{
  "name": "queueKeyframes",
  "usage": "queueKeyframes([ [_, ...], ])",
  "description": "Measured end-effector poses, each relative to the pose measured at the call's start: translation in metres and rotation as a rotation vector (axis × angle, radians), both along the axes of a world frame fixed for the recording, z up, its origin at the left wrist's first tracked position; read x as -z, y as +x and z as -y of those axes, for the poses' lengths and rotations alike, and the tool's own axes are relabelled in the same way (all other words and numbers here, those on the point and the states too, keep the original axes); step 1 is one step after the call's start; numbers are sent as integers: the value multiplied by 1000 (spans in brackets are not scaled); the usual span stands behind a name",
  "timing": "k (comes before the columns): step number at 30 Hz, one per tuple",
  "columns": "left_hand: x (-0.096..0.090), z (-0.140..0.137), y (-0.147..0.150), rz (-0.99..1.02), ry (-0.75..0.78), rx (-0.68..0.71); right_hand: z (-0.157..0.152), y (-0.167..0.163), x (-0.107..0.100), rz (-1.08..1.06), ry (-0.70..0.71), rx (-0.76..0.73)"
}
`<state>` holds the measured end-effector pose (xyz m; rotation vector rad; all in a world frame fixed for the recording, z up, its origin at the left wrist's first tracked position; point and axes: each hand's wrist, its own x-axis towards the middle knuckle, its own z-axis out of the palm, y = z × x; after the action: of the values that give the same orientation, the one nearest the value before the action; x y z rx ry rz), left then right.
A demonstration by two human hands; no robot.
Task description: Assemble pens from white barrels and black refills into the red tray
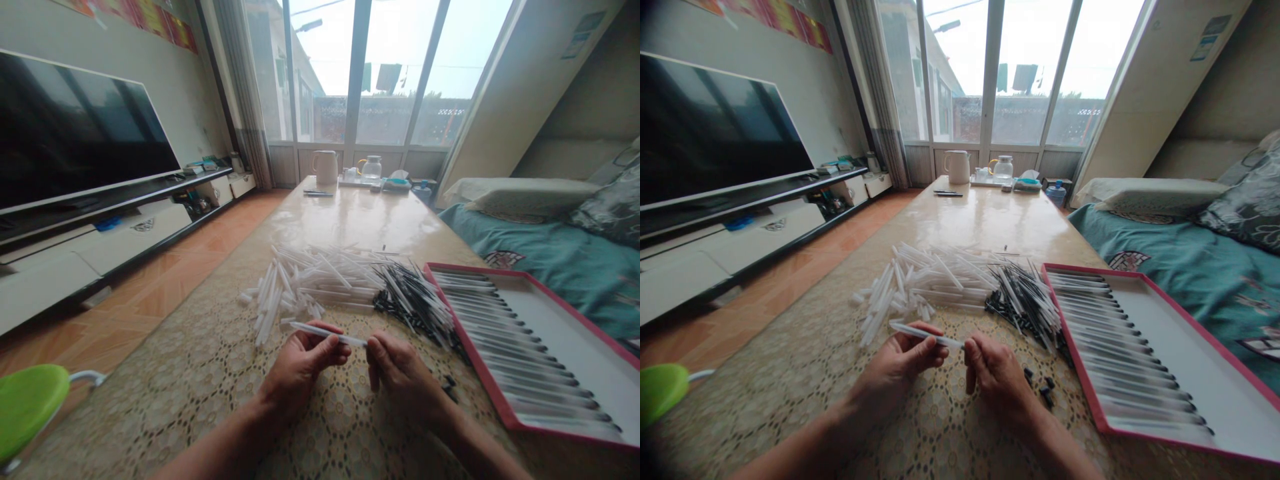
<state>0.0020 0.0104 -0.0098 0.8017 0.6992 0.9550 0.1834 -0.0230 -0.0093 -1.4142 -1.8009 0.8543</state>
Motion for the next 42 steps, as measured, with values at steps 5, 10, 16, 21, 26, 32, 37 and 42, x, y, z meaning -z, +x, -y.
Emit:
queueKeyframes([
  [5,0,-1,0,22,-15,-26,1,3,-2,-5,-9,-6],
  [10,-1,1,0,-13,21,16,3,1,-6,-36,-8,-11],
  [16,0,1,0,-61,78,27,5,-3,-4,-282,-287,13],
  [21,-5,3,2,-137,133,16,7,-1,-11,-52,-47,75],
  [26,-14,8,4,-315,281,69,8,-5,-14,65,126,-23],
  [32,-19,-9,-23,-896,665,-291,3,6,-8,68,179,133],
  [37,-18,-27,-47,-1353,893,-356,2,17,-5,-14,117,192],
  [42,-13,-28,-49,-1539,867,-264,3,22,-4,-60,114,232],
])
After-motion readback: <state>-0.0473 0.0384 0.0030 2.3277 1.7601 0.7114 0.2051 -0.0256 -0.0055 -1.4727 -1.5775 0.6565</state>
